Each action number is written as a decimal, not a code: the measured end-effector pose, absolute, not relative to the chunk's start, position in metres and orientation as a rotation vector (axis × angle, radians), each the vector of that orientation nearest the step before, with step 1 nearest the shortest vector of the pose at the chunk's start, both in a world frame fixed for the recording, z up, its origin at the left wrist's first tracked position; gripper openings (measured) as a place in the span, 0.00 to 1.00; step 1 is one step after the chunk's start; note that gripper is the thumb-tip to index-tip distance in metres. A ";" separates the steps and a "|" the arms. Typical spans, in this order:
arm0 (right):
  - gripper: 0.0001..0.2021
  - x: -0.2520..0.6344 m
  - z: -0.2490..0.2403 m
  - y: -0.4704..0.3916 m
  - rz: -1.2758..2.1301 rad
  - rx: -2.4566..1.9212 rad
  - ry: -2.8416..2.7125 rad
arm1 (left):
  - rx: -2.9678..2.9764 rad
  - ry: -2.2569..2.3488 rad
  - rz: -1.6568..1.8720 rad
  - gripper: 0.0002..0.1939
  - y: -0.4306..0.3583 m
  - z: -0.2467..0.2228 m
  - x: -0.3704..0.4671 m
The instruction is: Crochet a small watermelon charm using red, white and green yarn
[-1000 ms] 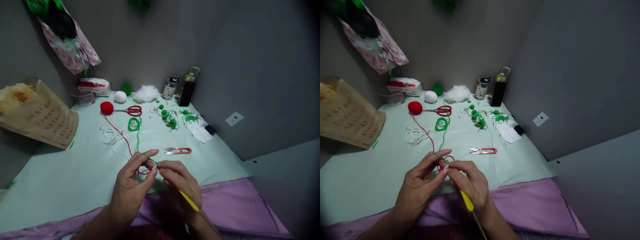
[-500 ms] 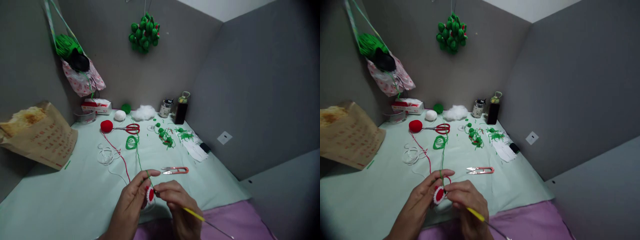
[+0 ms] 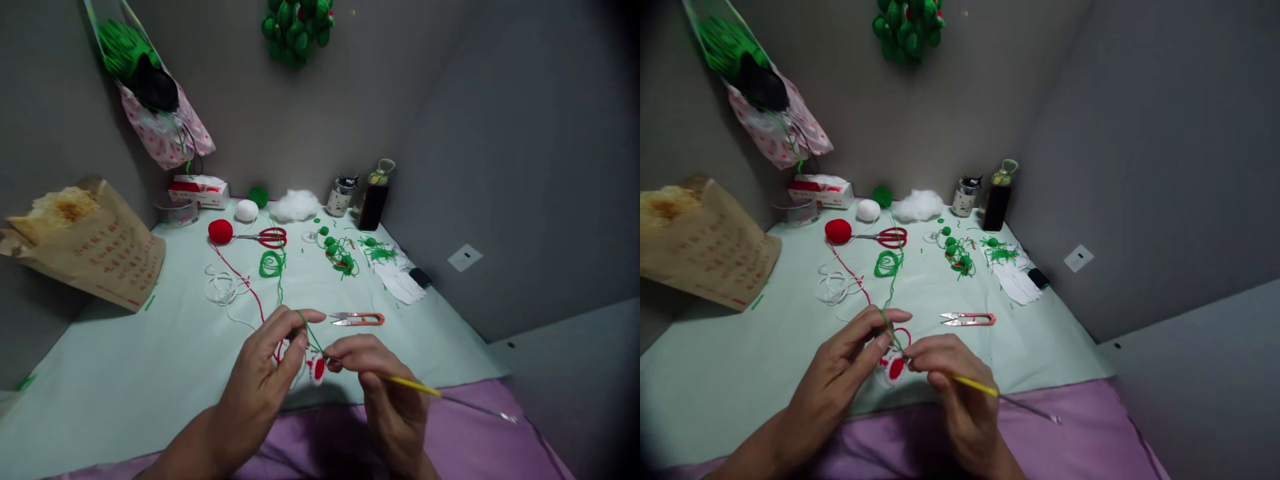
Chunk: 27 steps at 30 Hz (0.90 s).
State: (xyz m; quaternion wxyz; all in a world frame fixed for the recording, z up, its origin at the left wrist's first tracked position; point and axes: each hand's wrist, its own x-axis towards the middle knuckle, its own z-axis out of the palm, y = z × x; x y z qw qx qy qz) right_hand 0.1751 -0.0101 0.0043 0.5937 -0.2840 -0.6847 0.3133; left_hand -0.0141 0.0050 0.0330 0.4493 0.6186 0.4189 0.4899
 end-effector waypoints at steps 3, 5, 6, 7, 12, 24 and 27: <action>0.12 0.178 0.007 -0.014 0.576 -0.707 -1.703 | 1.602 1.043 1.307 0.12 0.003 0.035 -0.015; 0.13 0.178 0.008 -0.015 0.505 -0.728 -1.737 | 1.581 1.048 1.348 0.12 0.001 0.034 -0.015; 0.13 0.177 0.008 -0.016 0.484 -0.734 -1.746 | 1.547 1.052 1.355 0.11 -0.001 0.034 -0.015; 0.13 0.176 0.008 -0.016 0.468 -0.735 -1.753 | 1.502 1.052 1.344 0.11 -0.002 0.033 -0.015; 0.13 0.173 0.008 -0.015 0.405 -0.717 -1.768 | 1.216 1.001 1.225 0.10 -0.004 0.027 -0.015; 0.13 0.172 0.005 -0.013 0.265 -0.692 -1.811 | 1.112 0.981 1.252 0.07 0.003 0.025 -0.009; 0.13 0.173 0.005 -0.011 0.201 -0.701 -1.792 | 1.080 1.094 1.282 0.06 0.001 0.026 -0.006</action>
